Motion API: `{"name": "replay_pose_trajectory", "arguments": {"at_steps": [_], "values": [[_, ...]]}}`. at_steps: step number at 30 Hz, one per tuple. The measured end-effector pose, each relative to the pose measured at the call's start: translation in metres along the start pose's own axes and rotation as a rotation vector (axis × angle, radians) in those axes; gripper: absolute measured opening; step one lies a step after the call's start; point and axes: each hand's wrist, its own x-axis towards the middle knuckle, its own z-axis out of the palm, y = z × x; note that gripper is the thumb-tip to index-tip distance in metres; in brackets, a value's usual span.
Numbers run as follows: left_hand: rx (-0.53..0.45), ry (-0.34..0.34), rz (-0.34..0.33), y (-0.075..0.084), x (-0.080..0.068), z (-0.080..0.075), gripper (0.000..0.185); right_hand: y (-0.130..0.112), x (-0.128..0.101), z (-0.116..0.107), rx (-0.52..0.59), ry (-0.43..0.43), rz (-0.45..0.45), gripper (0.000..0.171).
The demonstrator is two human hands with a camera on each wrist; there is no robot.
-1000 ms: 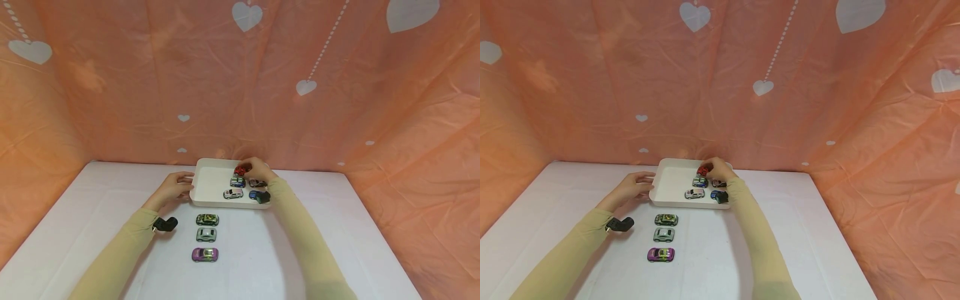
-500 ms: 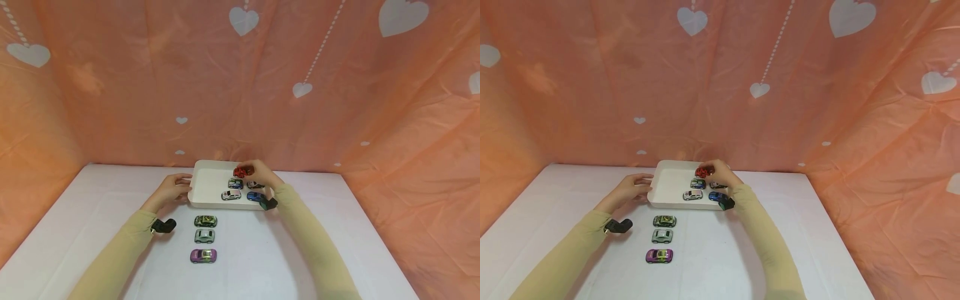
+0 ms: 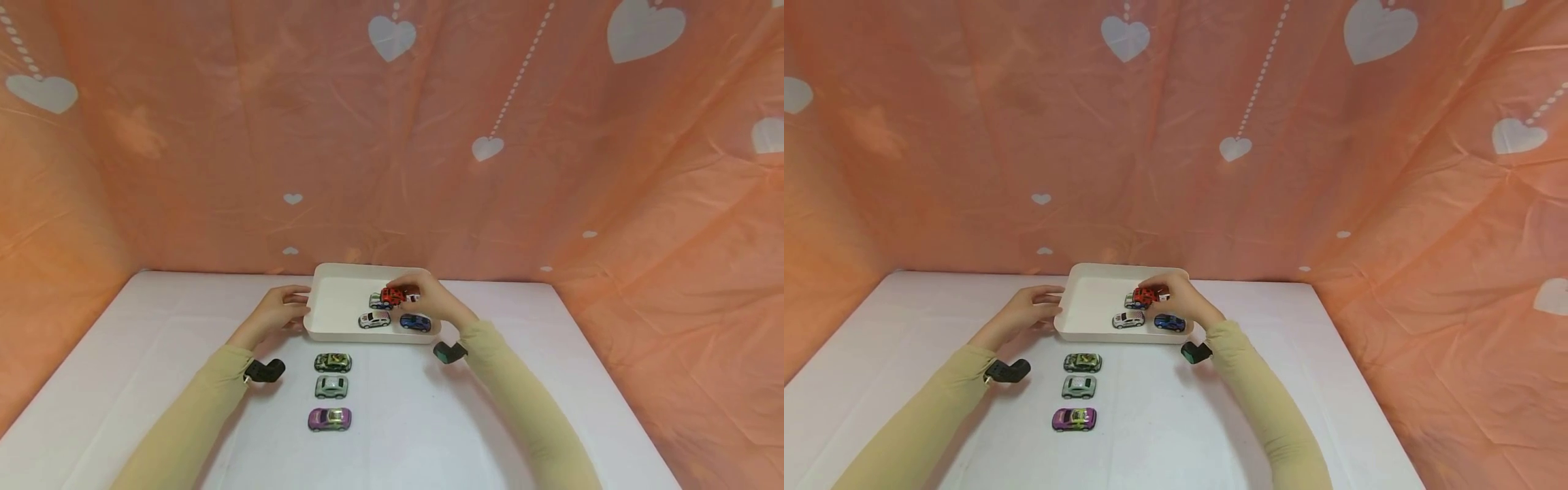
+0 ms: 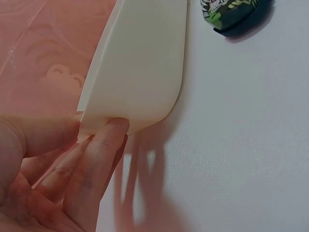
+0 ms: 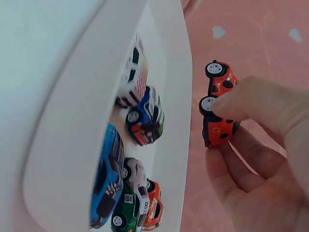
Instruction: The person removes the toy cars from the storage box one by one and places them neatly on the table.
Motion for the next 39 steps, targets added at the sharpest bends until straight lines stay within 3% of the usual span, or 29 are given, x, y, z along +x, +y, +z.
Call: {"name": "replay_pose_trajectory", "arguments": {"at_steps": [13, 30, 39], "values": [[0.01, -0.007, -0.002, 0.001, -0.001, -0.002, 0.051, -0.018, -0.026, 0.018, 0.065, -0.05, -0.024, 0.045], [0.026, -0.003, -0.018, 0.003, -0.001, -0.002, 0.051, -0.025, -0.053, 0.051, -0.033, -0.057, -0.091, 0.047], [0.024, 0.001, -0.019, 0.003, -0.001, -0.003, 0.051, -0.023, -0.059, 0.069, -0.054, -0.091, -0.052, 0.046]]}}
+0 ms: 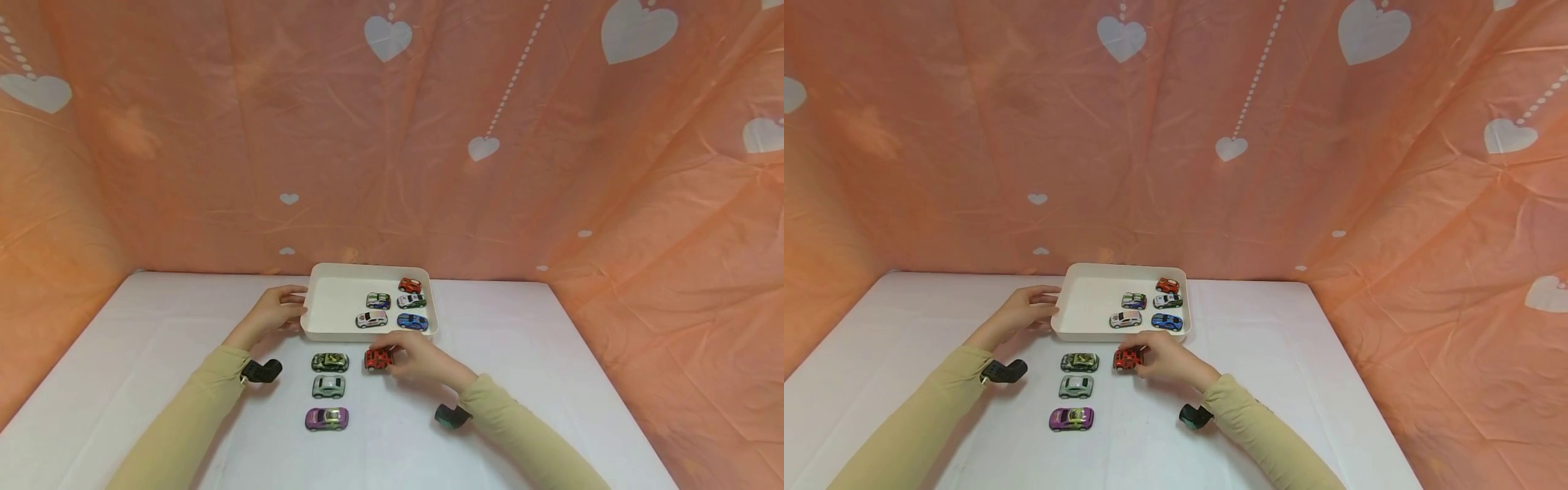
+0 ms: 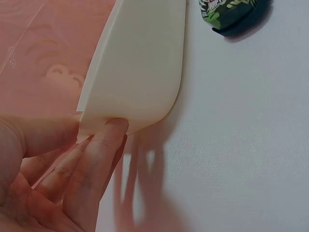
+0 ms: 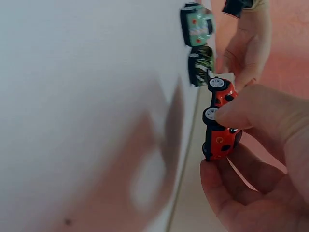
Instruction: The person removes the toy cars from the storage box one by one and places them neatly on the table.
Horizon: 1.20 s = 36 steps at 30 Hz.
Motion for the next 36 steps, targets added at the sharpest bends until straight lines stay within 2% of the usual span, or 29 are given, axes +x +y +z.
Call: {"name": "replay_pose_trajectory", "arguments": {"at_steps": [4, 16, 36], "values": [[-0.01, 0.0, 0.0, 0.0, 0.001, 0.0, 0.051, 0.002, -0.002, 0.005, -0.004, -0.008, 0.035, 0.046], [-0.004, 0.001, 0.005, 0.0, 0.001, 0.0, 0.051, 0.008, -0.001, 0.012, 0.043, -0.018, 0.031, 0.046], [0.007, 0.01, 0.004, -0.004, 0.004, 0.0, 0.051, 0.005, -0.002, 0.012, 0.006, -0.018, 0.03, 0.047]]}}
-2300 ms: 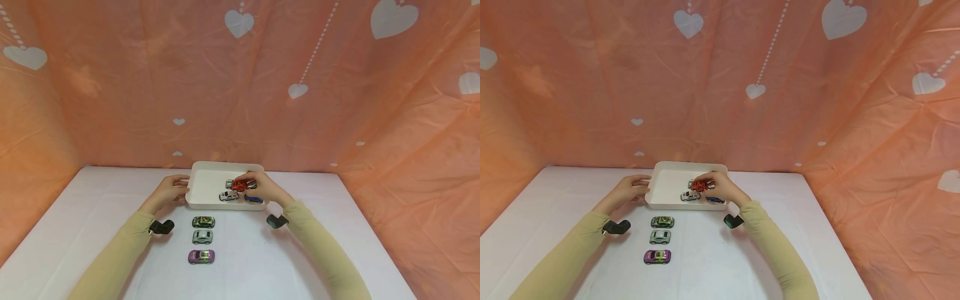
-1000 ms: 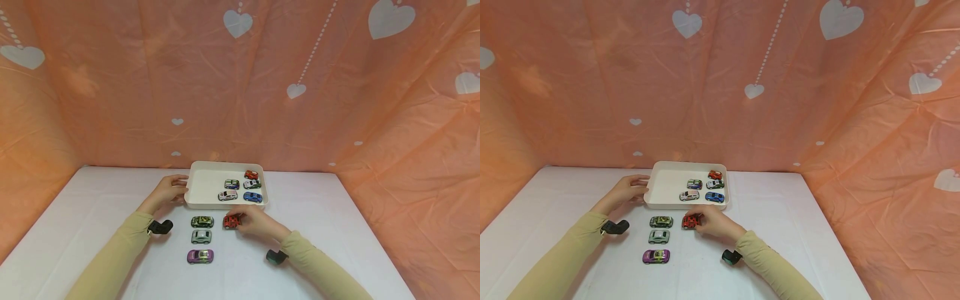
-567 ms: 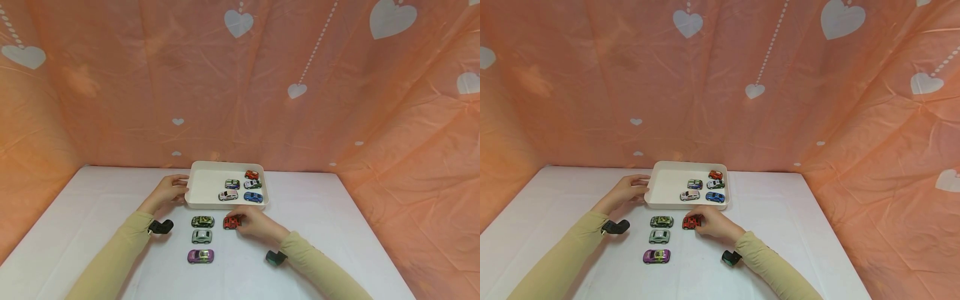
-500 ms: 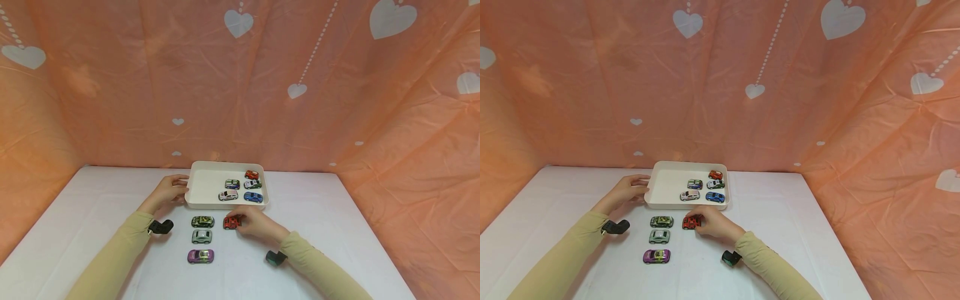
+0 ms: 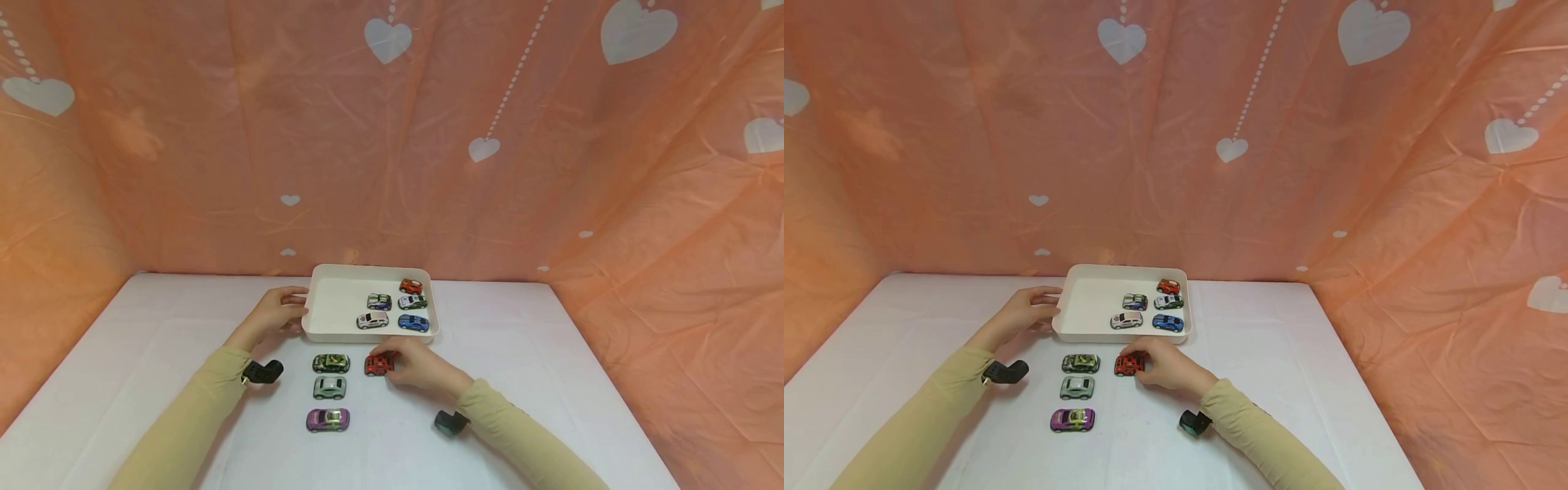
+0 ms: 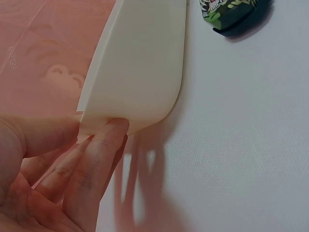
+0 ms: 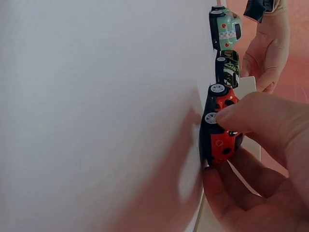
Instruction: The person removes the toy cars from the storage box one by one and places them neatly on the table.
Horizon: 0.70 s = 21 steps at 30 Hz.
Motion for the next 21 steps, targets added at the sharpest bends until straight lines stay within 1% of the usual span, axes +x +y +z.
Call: {"name": "replay_pose_trajectory", "arguments": {"at_steps": [7, 10, 18, 21], "values": [[-0.009, -0.001, 0.005, 0.0, -0.001, 0.001, 0.051, -0.002, -0.003, -0.004, 0.009, 0.018, 0.013, 0.045], [-0.013, -0.002, 0.004, 0.0, -0.001, 0.001, 0.05, -0.005, -0.004, -0.008, 0.0, 0.035, -0.012, 0.044], [-0.006, -0.001, -0.008, 0.004, -0.005, 0.002, 0.051, -0.013, -0.003, -0.024, 0.021, 0.075, -0.088, 0.042], [-0.003, -0.001, -0.004, 0.005, -0.005, 0.001, 0.051, -0.015, 0.0, -0.031, 0.023, 0.092, -0.096, 0.04]]}}
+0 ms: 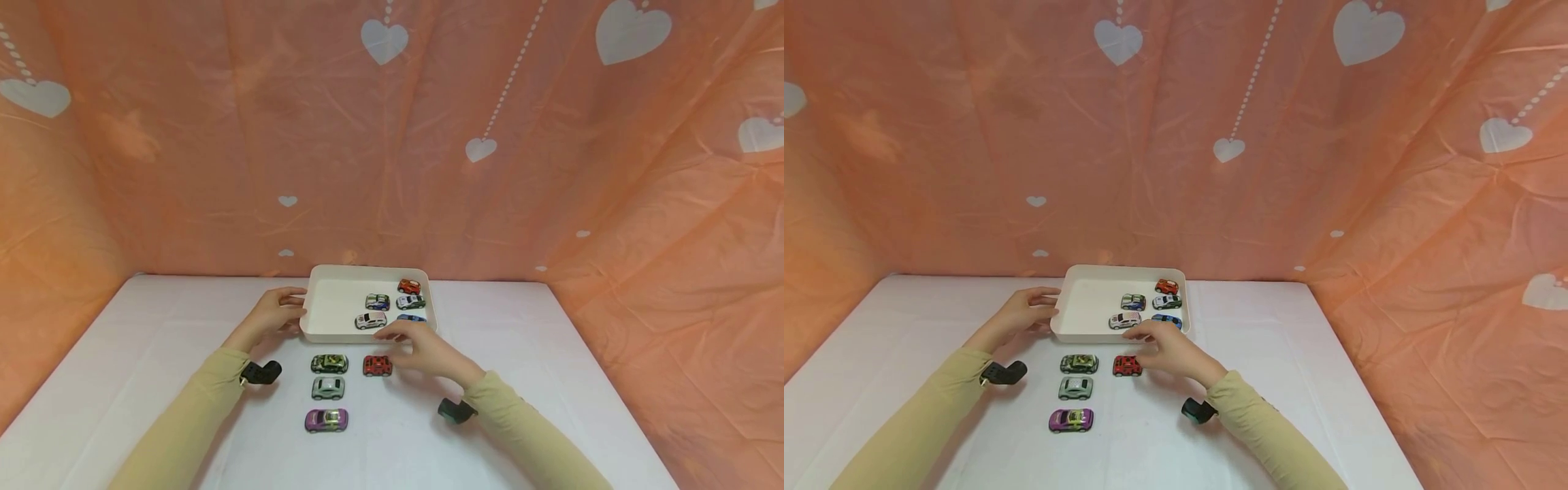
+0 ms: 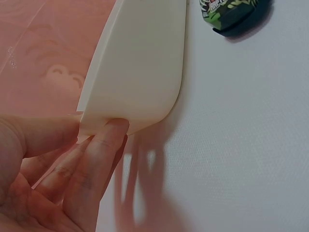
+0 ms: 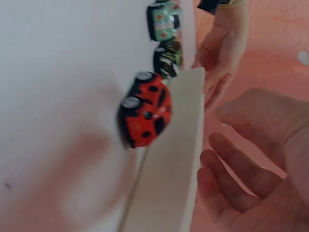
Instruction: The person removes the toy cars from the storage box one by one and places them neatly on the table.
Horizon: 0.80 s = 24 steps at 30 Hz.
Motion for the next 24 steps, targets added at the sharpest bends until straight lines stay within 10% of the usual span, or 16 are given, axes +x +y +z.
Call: {"name": "replay_pose_trajectory", "arguments": {"at_steps": [24], "values": [[0.006, 0.0, -0.014, 0.001, 0.001, -0.001, 0.051, 0.017, 0.04, -0.04, 0.045, 0.112, 0.131, 0.041]]}}
